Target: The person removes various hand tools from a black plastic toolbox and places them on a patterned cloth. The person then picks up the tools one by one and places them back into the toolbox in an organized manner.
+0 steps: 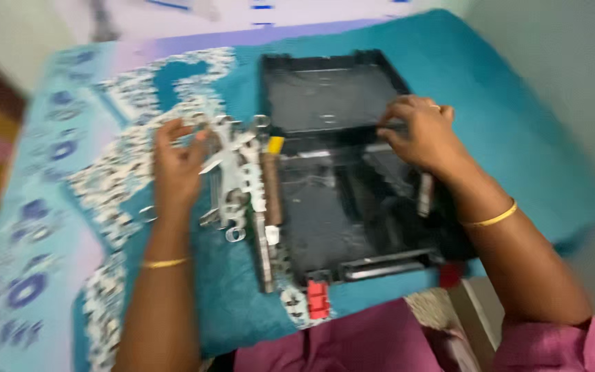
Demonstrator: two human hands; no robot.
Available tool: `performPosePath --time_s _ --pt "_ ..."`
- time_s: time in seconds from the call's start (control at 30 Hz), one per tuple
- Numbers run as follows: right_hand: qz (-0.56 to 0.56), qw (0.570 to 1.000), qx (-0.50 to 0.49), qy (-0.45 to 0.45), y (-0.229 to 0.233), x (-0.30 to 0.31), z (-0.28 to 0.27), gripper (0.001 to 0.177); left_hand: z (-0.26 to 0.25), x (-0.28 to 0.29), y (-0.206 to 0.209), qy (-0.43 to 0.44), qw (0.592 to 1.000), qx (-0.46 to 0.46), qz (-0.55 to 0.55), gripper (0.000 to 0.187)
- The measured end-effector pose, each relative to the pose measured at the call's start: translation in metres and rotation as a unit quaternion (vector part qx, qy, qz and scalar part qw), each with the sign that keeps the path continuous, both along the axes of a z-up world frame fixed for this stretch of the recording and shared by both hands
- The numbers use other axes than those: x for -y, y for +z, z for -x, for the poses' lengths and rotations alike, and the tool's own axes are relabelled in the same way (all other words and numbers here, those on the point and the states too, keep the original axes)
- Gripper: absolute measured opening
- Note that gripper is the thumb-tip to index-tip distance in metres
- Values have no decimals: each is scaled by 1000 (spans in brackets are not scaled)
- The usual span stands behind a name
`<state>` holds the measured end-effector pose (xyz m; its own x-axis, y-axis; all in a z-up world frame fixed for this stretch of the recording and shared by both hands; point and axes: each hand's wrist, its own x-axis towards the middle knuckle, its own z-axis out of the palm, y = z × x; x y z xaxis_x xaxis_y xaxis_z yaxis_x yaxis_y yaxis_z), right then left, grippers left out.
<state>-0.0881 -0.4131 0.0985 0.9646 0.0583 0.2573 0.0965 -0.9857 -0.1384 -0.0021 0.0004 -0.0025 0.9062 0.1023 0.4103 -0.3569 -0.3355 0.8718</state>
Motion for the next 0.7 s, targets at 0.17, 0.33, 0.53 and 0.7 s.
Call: performPosePath --time_s 0.17,0.33,0.53,0.7 --pt "95 993 -68 -31 -36 70 47 51 2 -1 -7 -52 998 18 30 47" --pt "93 992 17 -87 -71 73 66 66 12 8 -4 -67 996 1 62 43" --pt "164 969 18 -183 -70 49 79 77 11 8 -5 -68 995 -10 78 44" --pt "224 952 1 -209 -74 38 76 49 10 11 -4 -81 995 0 61 46"
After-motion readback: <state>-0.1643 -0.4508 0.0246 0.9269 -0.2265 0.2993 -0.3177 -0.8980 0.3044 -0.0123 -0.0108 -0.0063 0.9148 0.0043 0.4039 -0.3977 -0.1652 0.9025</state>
